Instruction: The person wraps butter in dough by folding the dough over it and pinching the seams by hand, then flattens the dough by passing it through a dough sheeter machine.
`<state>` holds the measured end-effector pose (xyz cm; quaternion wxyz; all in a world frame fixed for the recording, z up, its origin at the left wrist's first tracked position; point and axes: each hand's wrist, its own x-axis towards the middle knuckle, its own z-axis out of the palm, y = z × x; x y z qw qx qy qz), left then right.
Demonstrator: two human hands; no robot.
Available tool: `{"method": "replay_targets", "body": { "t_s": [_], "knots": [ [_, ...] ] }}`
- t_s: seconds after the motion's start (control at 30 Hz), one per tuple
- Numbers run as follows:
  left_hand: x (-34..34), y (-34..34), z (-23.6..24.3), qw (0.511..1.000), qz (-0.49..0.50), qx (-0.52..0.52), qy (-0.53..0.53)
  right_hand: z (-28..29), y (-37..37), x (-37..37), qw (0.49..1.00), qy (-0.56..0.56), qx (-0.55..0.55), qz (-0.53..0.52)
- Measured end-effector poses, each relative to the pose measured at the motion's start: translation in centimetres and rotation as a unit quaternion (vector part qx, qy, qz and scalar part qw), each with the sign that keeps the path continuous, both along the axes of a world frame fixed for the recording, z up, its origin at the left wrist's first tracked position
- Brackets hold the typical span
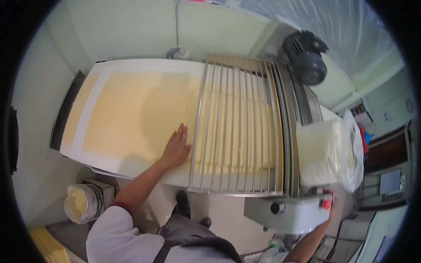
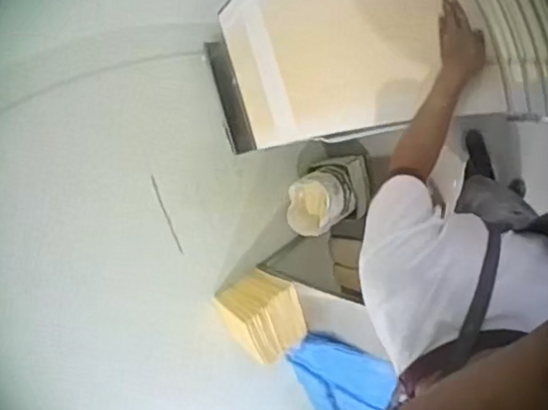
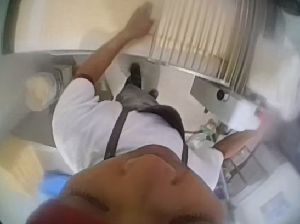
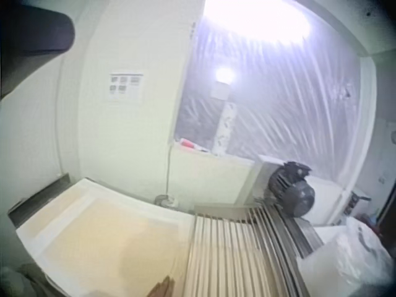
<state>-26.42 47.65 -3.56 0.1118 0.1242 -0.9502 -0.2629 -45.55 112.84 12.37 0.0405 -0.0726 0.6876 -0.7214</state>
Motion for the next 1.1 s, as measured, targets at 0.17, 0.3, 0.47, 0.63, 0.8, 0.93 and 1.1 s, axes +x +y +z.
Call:
{"method": "replay_targets", "body": {
  "t_s": [0.17, 0.3, 0.47, 0.63, 0.8, 0.93, 1.1],
  "knots": [
    [3.9, 5.1, 1.5, 0.976, -0.205, 0.074, 0.028, 0.4, 0.4, -1.0, 0.991, 0.063, 0.113, 0.029],
    [7.0, 4.9, 0.9, 0.95, -0.31, 0.034, 0.005, 2.2, -1.2, 0.0, 0.989, 0.047, 0.128, 0.049],
    [13.4, 7.6, 1.8, 0.953, 0.164, 0.096, 0.236, 2.3, -0.5, 0.4, 0.996, 0.027, 0.065, 0.049],
    [18.0, 23.1, 3.6, 0.875, 0.312, 0.137, 0.343, 1.9, -0.7, 0.2, 0.995, 0.001, 0.084, 0.053],
    [14.4, 42.8, 4.7, 0.868, 0.222, 0.366, 0.251, 0.7, -0.4, -0.9, 0.973, 0.14, 0.123, 0.135],
    [9.3, 54.8, 6.4, 0.947, 0.047, 0.314, 0.055, 2.2, 0.2, -0.9, 0.925, 0.29, 0.165, 0.183],
    [4.9, 64.3, -0.1, 0.856, 0.268, 0.391, 0.205, 6.5, -0.5, 0.8, 0.659, 0.53, 0.187, 0.5]
  ]
}}
